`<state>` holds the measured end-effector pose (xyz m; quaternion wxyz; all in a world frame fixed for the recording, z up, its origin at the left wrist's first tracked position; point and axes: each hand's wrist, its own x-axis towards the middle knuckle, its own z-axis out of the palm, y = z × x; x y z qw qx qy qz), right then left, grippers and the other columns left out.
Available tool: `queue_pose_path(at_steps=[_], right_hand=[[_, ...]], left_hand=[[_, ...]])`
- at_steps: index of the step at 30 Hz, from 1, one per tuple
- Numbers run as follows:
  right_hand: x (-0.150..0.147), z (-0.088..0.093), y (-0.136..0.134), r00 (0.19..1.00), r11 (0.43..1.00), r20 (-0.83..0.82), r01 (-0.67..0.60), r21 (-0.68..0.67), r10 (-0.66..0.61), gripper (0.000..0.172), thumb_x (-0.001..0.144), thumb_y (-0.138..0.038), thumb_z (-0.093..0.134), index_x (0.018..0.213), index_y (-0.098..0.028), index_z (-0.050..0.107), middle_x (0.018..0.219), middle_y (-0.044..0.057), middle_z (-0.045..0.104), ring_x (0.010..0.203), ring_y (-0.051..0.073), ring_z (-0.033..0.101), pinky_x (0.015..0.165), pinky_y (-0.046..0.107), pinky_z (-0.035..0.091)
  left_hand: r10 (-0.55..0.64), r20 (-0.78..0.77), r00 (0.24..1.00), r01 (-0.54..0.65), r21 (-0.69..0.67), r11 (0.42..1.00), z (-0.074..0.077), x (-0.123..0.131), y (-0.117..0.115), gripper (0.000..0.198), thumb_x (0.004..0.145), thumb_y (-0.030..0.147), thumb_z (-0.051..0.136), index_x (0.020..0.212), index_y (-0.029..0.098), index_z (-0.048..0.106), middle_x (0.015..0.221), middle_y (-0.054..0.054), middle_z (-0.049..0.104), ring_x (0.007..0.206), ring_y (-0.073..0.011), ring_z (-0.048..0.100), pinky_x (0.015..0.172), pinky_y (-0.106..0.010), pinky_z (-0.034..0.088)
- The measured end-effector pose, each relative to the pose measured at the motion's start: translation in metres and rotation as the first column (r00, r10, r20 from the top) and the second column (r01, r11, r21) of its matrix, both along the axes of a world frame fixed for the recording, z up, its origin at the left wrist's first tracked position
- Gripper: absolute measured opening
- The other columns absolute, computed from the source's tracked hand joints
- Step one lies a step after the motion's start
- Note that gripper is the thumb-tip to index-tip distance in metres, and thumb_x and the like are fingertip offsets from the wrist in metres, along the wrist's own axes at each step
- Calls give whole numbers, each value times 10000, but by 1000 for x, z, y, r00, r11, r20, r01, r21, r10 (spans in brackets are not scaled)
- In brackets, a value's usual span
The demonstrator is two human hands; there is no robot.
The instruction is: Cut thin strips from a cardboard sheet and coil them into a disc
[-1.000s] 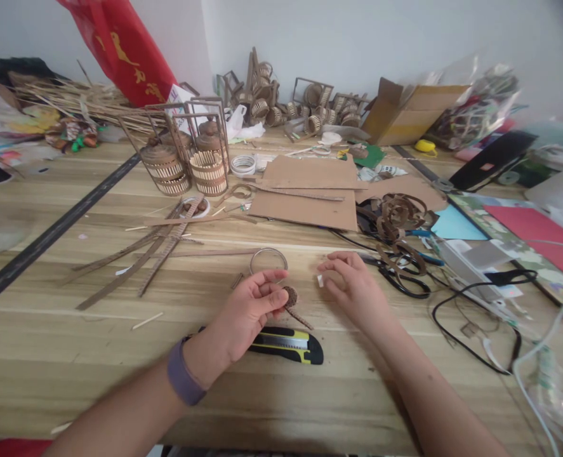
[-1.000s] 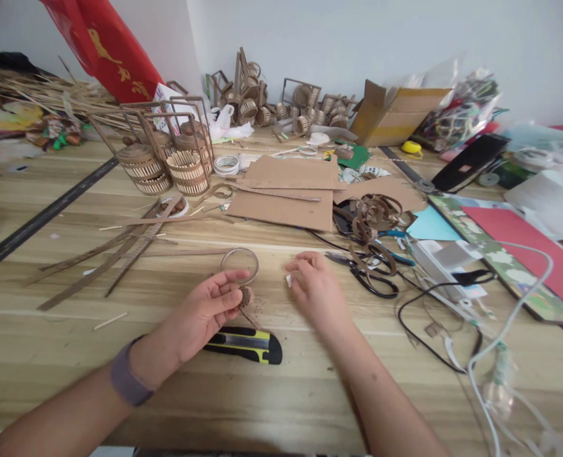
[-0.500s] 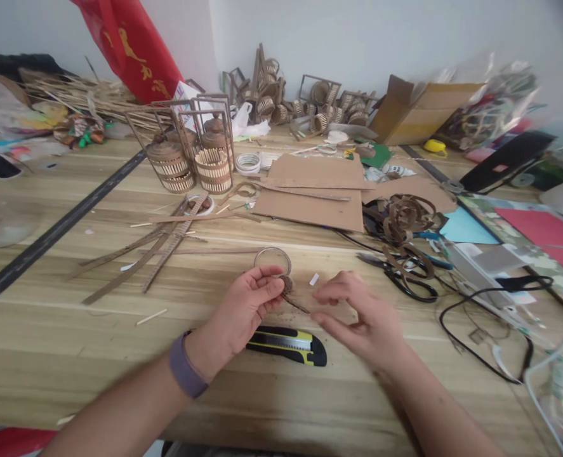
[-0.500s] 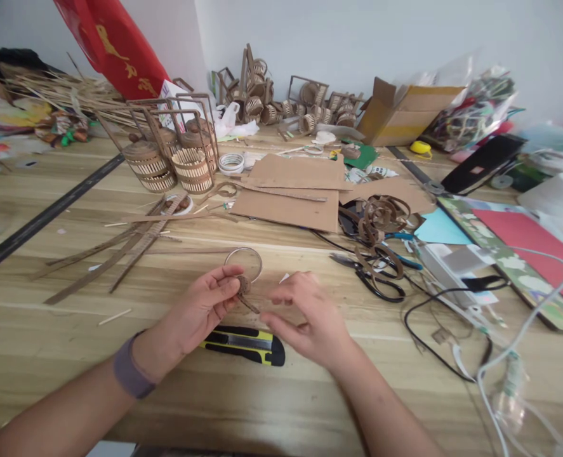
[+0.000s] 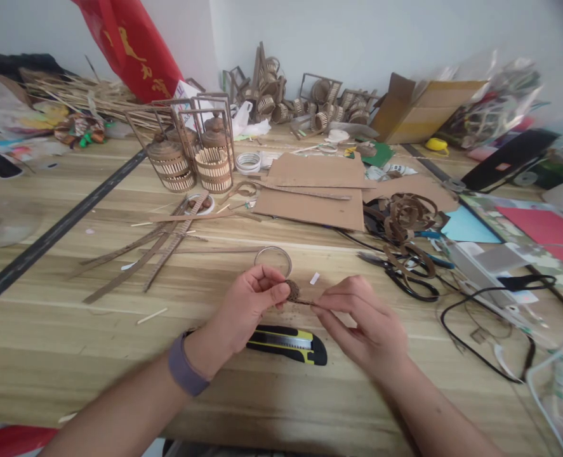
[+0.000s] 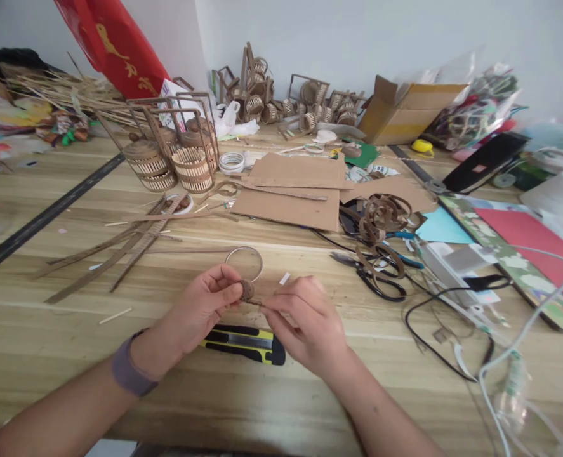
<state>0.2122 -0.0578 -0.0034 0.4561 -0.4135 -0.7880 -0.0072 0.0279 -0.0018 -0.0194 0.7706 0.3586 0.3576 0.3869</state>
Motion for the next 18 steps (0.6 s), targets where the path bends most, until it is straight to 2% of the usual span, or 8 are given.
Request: queue_pose_path(at_steps=[4, 11, 18], right_hand=[[1, 0, 1, 1000, 1000, -16, 12, -18, -12, 167, 823, -77, 659, 910, -219, 651, 737, 17, 698, 655, 151, 645, 607, 305, 491], [3, 0, 1, 999, 995, -45, -3, -99, -1, 128, 844, -123, 661, 891, -241, 673, 745, 15, 718, 663, 163, 666, 613, 313, 513], [5, -1, 1, 996, 977, -81, -53, -205, 37, 94, 854, -153, 681, 844, -245, 665, 726, 9, 698, 674, 163, 658, 614, 299, 514]], left_hand=[[-34, -81, 996, 41, 93, 995, -1, 0, -2, 376, 611, 369, 889, 716, 162, 593, 634, 42, 605, 584, -81, 510, 590, -219, 398], [-99, -114, 988, 121, 201, 972, 4, -2, -2, 393, 613, 405, 883, 658, 161, 577, 623, 33, 597, 568, -80, 495, 590, -225, 406], [-108, -177, 978, 163, 335, 928, 7, -7, -3, 256, 687, 293, 832, 641, 171, 613, 716, -7, 649, 663, -122, 566, 650, -250, 444]])
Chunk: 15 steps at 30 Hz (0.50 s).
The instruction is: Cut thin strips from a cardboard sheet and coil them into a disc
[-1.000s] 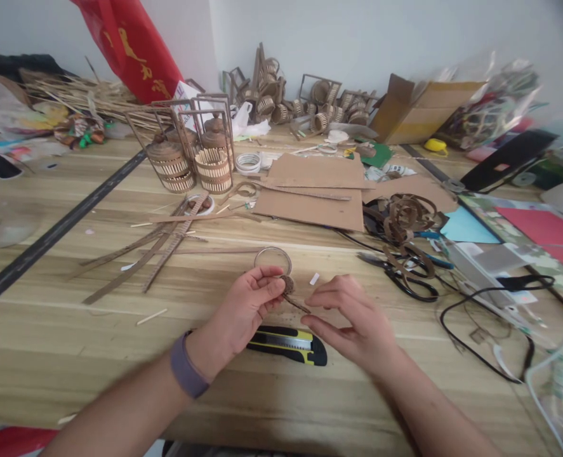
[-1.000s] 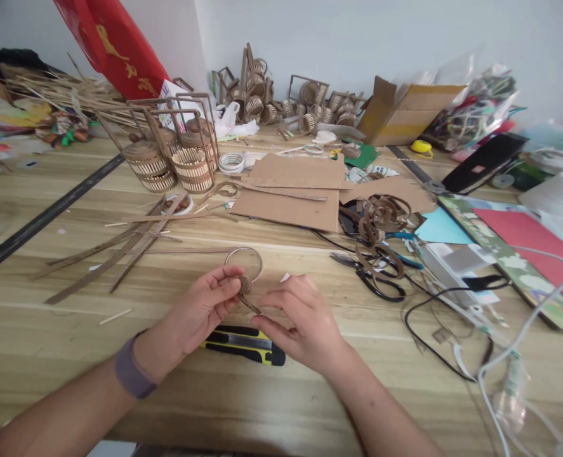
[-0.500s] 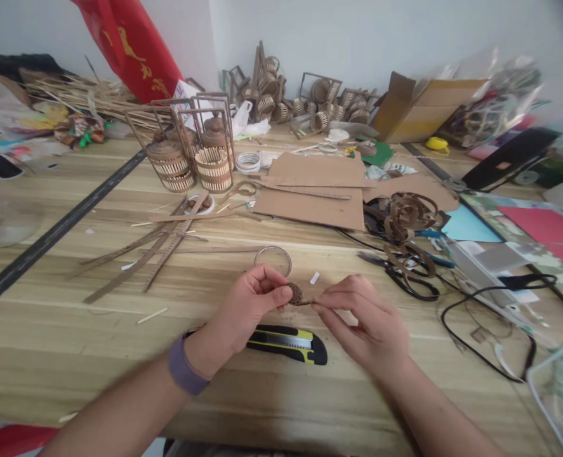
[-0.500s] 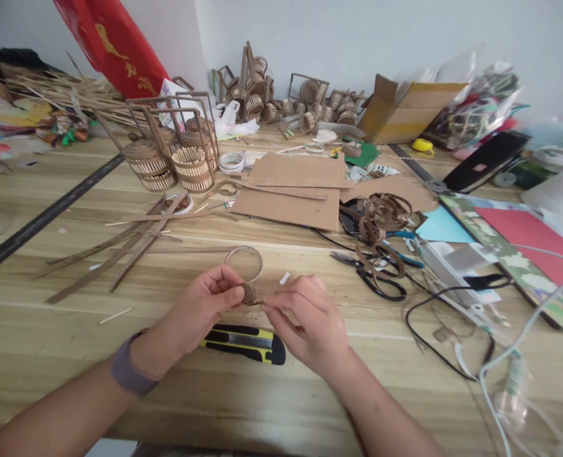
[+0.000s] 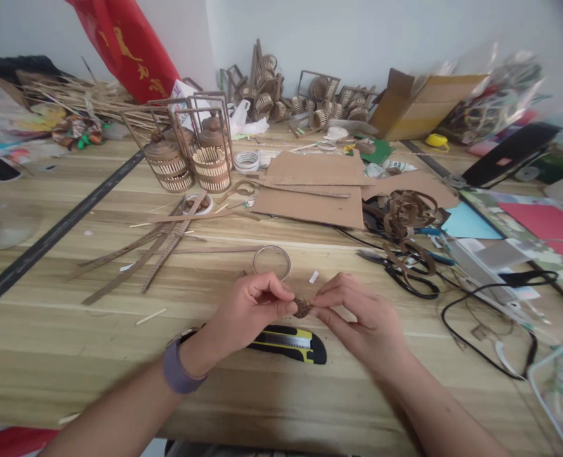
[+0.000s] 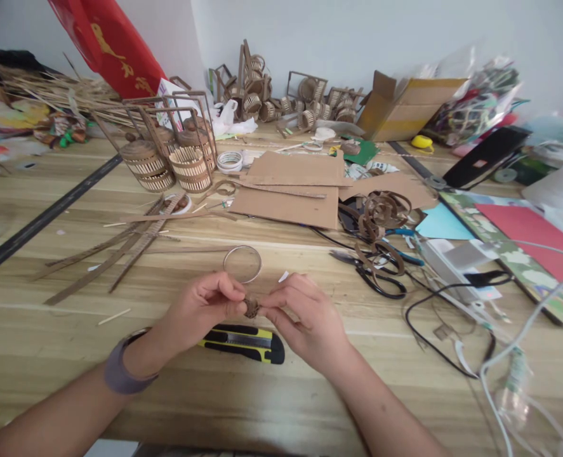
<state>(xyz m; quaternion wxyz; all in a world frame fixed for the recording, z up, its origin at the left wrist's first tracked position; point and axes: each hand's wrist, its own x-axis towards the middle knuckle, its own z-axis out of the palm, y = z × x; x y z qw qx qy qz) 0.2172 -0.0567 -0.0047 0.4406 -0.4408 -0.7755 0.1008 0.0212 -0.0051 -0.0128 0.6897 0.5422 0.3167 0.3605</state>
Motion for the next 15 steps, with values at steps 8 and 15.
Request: queue_pose_path(at_steps=[8, 15], right_hand=[[6, -4, 5, 997, 992, 59, -51, -111, 58, 164, 887, -239, 671, 728, -227, 633, 656, -1, 652, 628, 145, 622, 597, 288, 486], [0, -2, 6, 1000, 990, -20, 10, -139, -13, 149, 893, -387, 669, 955, -254, 645, 778, 8, 664, 703, 160, 635, 629, 294, 527]], left_hand=[[-66, -239, 969, 163, 414, 896, 5, -8, 2, 166, 842, 179, 685, 677, 205, 690, 763, -44, 715, 736, -162, 624, 732, -273, 439], [-100, -13, 995, 100, 27, 995, -2, -1, 2, 235, 782, 378, 779, 800, 179, 655, 766, -19, 664, 701, -140, 584, 667, -254, 440]])
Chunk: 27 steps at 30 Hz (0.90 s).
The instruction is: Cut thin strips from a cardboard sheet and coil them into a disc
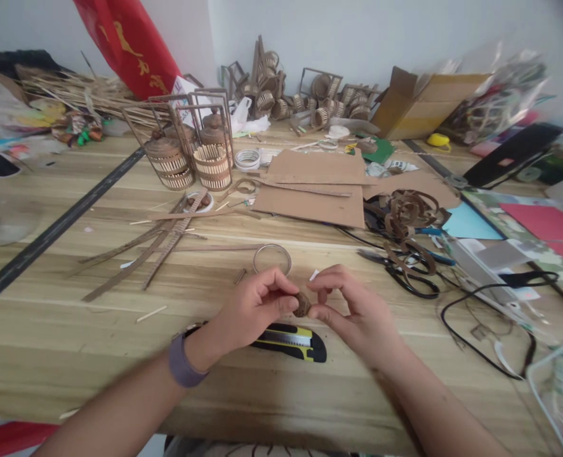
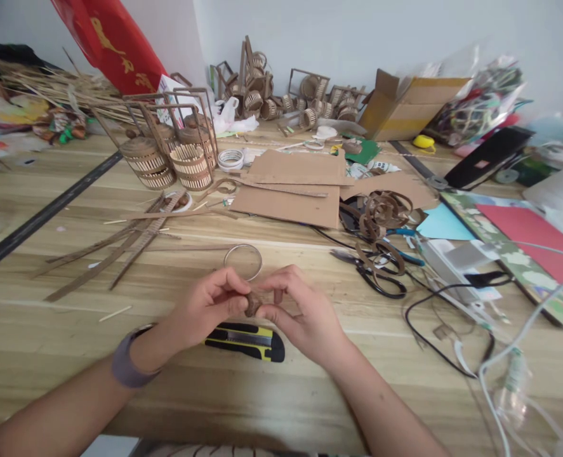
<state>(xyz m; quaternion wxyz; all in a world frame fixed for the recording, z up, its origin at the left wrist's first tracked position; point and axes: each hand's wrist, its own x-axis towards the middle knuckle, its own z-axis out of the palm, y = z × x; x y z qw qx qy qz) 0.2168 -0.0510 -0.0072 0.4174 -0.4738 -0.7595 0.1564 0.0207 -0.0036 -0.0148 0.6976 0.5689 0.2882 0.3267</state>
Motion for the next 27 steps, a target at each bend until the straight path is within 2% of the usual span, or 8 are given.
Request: queue_pose_path(at_steps=[2, 5, 9, 12, 15, 19, 23, 27], right_hand=[[-3, 0, 0, 1000, 999, -10, -4, 53, 4, 221, 898, -421, 651, 1059, -270, 655, 826, 22, 659, 751, 174, 637, 660, 314, 544], [-6, -2, -1, 1000, 993, 2, -18, 113, 18, 205, 918, -402, 623, 1075, -284, 680, 873, 39, 651, 813, 186, 642, 687, 326, 557], [-6, -4, -2, 1000, 989, -4, 3, 150, -2, 151, 897, -396, 651, 977, -277, 699, 884, 41, 653, 826, 182, 647, 683, 311, 565], [-4, -4, -1, 1000, 990, -10, -19, 138, 21, 215, 862, -455, 671, 965, -269, 704, 888, 41, 657, 825, 177, 647, 684, 299, 568], [-3, -3, 0, 998, 993, -15, -59, 99, 61, 288, 844, -511, 662, 988, -267, 709, 901, 47, 657, 832, 183, 650, 693, 304, 574], [0, -2, 1, 995, 996, -48, -84, 18, 85, 161, 905, -397, 640, 939, -261, 718, 893, 42, 637, 842, 169, 645, 729, 299, 572], [4, -4, 1, 979, 986, -126, -165, -31, 160, 166, 883, -409, 665, 907, -262, 740, 921, 48, 617, 891, 165, 633, 763, 290, 567], [7, -4, 2, 958, 967, -193, -236, -99, 214, 210, 864, -450, 673, 867, -260, 761, 910, 52, 612, 887, 160, 625, 737, 272, 556]], left_hand=[[-37, 84, 996, 46, -110, 993, -2, 3, -2, 318, 766, 459, 787, 844, 170, 679, 773, -13, 661, 687, -124, 562, 679, -252, 446], [-82, 129, 988, 109, -219, 970, -4, 5, -4, 379, 752, 511, 788, 895, 165, 730, 828, -26, 689, 735, -127, 586, 745, -263, 465], [-61, 212, 975, 143, -392, 909, -7, 6, -7, 433, 619, 408, 908, 944, 181, 733, 928, -31, 726, 844, -146, 648, 828, -276, 479], [-34, 247, 968, 147, -458, 876, -8, 7, -7, 460, 598, 329, 932, 970, 187, 701, 940, -26, 735, 840, -138, 667, 818, -280, 492], [-25, 251, 968, 142, -458, 878, -8, 7, -7, 458, 624, 348, 919, 979, 169, 692, 947, -42, 734, 866, -151, 677, 817, -286, 498], [-37, 221, 975, 135, -447, 884, -9, 5, -7, 469, 644, 359, 907, 1020, 175, 696, 981, -36, 726, 820, -116, 653, 789, -258, 492], [-192, 215, 958, 266, -399, 877, -7, 3, -7, 515, 681, 426, 872, 1107, 197, 695, 916, -25, 713, 777, -103, 624, 736, -231, 468], [-364, 177, 915, 402, -301, 865, -4, 1, -5, 419, 727, 521, 805, 929, 162, 729, 824, -17, 677, 736, -103, 572, 693, -225, 439]])
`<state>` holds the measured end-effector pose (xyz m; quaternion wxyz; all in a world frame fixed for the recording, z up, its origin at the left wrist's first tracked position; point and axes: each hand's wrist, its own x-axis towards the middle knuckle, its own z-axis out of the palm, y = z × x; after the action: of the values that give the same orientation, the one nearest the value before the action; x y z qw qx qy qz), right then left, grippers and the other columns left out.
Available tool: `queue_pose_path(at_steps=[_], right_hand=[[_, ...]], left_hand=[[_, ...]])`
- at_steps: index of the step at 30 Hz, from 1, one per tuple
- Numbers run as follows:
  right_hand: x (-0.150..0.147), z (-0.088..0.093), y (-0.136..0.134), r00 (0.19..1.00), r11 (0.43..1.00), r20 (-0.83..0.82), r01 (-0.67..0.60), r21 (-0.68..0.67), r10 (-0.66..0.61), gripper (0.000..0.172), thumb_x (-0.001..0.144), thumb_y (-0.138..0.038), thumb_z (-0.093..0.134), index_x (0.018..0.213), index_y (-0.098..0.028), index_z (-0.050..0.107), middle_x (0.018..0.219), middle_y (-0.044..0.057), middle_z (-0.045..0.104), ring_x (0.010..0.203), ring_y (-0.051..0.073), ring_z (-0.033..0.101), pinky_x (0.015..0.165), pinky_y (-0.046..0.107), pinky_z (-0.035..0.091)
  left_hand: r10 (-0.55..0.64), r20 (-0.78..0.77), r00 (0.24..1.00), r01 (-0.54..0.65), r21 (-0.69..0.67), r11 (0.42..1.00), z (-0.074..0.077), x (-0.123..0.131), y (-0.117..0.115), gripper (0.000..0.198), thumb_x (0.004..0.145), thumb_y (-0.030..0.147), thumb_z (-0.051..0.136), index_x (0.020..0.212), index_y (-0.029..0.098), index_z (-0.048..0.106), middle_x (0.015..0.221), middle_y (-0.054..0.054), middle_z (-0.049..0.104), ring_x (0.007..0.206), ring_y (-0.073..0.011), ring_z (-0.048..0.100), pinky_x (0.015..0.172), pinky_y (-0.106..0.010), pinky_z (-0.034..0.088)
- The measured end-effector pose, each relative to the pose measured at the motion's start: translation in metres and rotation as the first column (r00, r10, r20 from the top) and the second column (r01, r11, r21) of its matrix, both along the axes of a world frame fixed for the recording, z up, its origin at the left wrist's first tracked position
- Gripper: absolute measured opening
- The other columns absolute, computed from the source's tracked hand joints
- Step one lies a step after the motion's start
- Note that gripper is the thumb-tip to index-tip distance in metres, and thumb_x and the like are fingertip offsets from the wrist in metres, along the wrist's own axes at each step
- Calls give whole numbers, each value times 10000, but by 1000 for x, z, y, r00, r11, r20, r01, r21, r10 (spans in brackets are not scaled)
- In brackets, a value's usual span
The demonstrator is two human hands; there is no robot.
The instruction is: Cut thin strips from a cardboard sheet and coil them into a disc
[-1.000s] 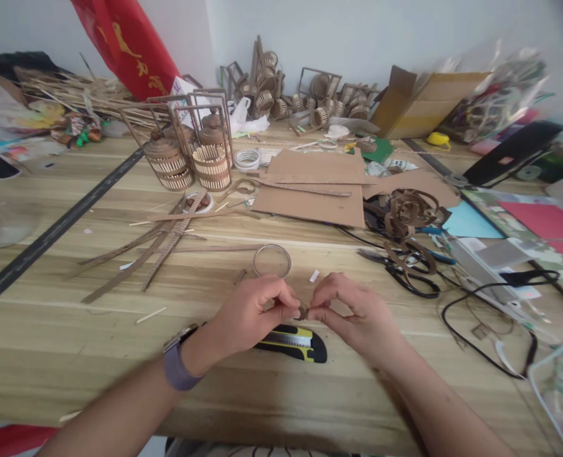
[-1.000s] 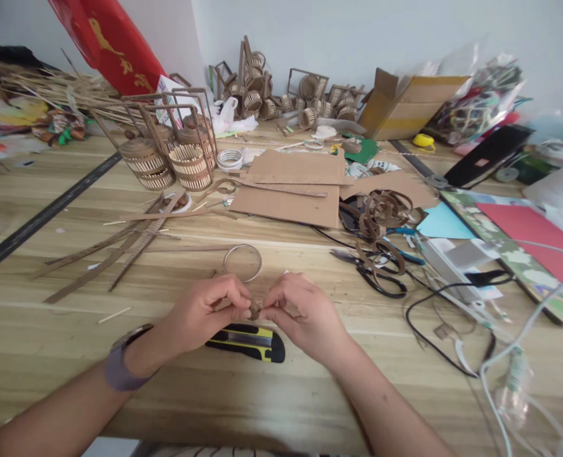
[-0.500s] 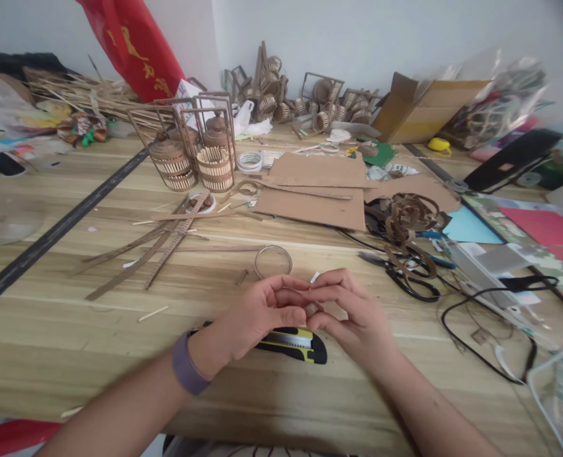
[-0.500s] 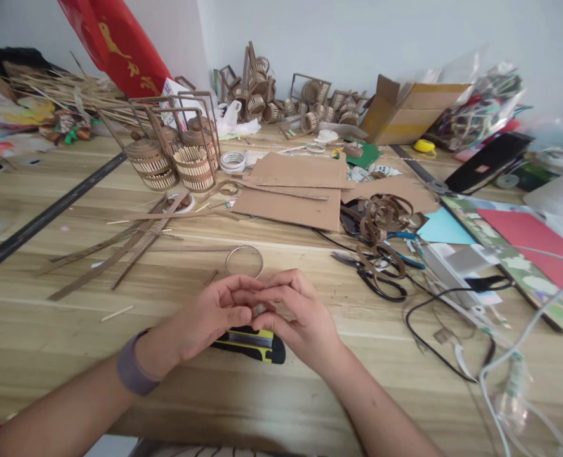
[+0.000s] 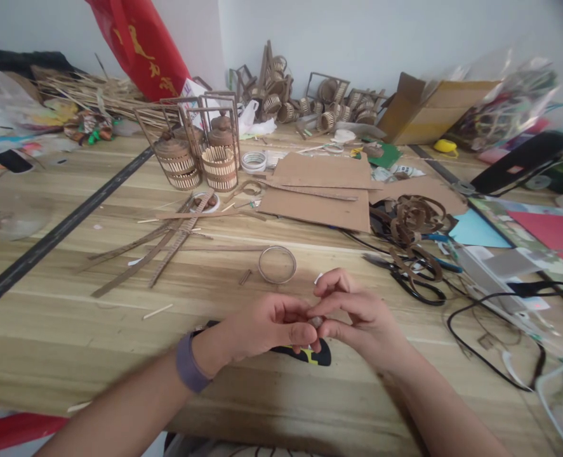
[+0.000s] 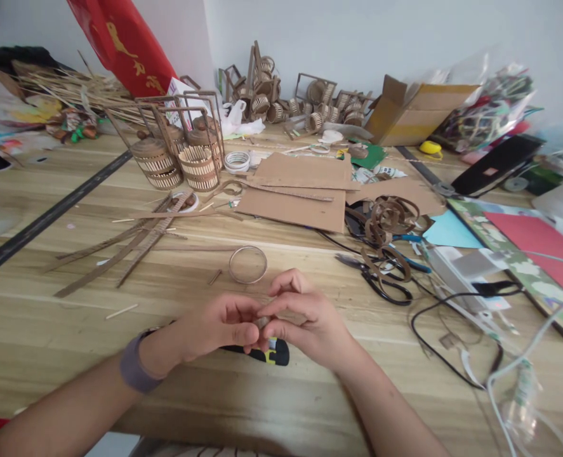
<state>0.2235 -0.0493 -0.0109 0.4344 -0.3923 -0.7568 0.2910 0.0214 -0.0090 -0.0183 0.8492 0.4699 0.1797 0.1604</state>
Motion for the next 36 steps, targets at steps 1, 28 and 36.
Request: queue_pose_path(at_steps=[1, 28, 36], right_hand=[[1, 0, 1, 1000, 999, -13, -13, -32, 13, 232, 850, -473, 680, 871, -258, 766, 911, 54, 617, 876, 159, 627, 731, 274, 554], [3, -32, 49, 525, 905, 742, 163, 393, -417, 187, 954, -240, 512, 855, -184, 661, 853, 71, 700, 791, 240, 630, 688, 355, 434], [30, -44, 44, 508, 848, 687, 204, 490, -520, 332, 974, -315, 449, 1145, -146, 677, 1086, 143, 714, 930, 267, 687, 749, 387, 516]], left_hand=[[-7, -6, 1000, 7, 13, 1000, 0, 0, 1, 414, 722, 521, 807, 900, 156, 725, 816, -11, 669, 728, -99, 560, 690, -224, 433], [711, -233, 663, -367, 727, 580, 3, -23, 40, 321, 932, 419, 546, 1110, 155, 587, 1014, -81, 694, 907, -186, 657, 786, -286, 511], [840, -476, 260, 316, 864, 392, 14, -62, 73, 207, 968, 204, 472, 1059, 51, 580, 1047, -253, 691, 1046, -356, 662, 882, -438, 480]])
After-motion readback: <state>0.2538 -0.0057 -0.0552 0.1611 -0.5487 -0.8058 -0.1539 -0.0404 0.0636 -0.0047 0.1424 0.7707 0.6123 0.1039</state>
